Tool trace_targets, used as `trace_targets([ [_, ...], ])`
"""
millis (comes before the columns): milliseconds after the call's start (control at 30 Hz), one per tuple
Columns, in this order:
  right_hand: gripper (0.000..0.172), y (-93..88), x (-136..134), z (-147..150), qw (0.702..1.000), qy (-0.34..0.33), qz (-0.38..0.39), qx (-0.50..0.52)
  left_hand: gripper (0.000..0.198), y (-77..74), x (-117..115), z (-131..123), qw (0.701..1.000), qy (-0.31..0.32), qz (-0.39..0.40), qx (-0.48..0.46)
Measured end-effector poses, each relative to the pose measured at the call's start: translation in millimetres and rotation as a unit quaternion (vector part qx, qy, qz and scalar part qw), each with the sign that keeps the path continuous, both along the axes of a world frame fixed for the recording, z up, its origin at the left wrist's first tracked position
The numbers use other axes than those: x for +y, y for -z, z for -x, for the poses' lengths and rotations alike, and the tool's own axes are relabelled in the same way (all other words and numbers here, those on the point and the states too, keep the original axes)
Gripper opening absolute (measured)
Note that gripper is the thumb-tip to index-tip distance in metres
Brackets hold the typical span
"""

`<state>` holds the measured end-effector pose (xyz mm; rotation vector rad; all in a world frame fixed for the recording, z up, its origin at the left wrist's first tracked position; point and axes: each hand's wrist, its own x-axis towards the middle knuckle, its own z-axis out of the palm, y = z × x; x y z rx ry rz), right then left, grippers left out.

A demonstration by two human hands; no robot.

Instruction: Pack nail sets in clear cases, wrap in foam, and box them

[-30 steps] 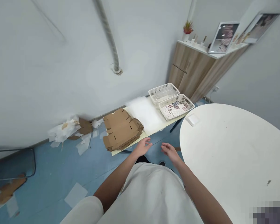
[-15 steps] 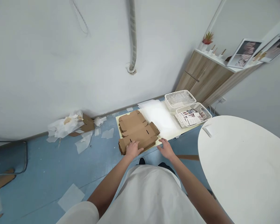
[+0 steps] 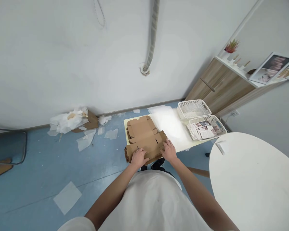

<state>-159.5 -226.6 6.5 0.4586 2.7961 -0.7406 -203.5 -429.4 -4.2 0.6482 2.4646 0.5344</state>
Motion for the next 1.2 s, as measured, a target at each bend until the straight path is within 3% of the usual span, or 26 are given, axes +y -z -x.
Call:
trace_targets([
  [133,0.044,-0.5,-6,-3,0.996,-0.055,-0.064,0.016,0.025,-2.9,-2,5,1.0,0.028,-0.003,0.01],
  [267,0.041,-7.3,-13,-11,0.99,-0.061,-0.086,0.092,0.034,-4.4,-2,7,0.999,0.038,0.029,0.023],
  [367,0.035,-11.0,-22,-17,0.987,-0.088,-0.058,0.125,0.033,-5.5,-2,7,0.998,0.034,0.044,0.039],
  [533,0.028,-3.3,-37,-28,0.989,-0.14,0.02,0.047,0.03,-12.8,-9,8,0.995,0.036,0.05,0.076],
  [600,0.032,-1.2,-38,-30,0.992,-0.101,0.072,0.037,0.026,-17.3,-14,7,0.994,0.03,0.037,0.101],
  [667,0.043,-4.3,-34,-28,0.986,-0.011,0.154,0.064,0.022,-21.4,-19,4,0.992,0.019,0.019,0.127],
  [733,0.057,-12.7,-28,-24,0.96,0.092,0.242,0.105,0.02,-24.0,-22,0,0.989,0.021,-0.001,0.143],
  [800,0.066,-23.9,-21,-20,0.937,0.142,0.291,0.131,0.018,-24.8,-24,-6,0.987,0.045,-0.024,0.153],
  [867,0.069,-34.9,-14,-16,0.94,0.167,0.267,0.129,0.017,-24.6,-23,-13,0.983,0.085,-0.051,0.157],
  [1033,0.045,-51.9,0,-19,0.974,0.171,0.149,0.025,0.014,-29.0,-18,-29,0.97,0.161,-0.126,0.128],
  [1100,0.045,-54.6,6,-26,0.979,0.166,0.115,-0.011,0.013,-33.1,-20,-31,0.969,0.144,-0.165,0.117],
  [1200,0.047,-55.3,15,-44,0.978,0.182,0.098,-0.033,0.032,-36.0,-26,-27,0.972,0.042,-0.194,0.124],
])
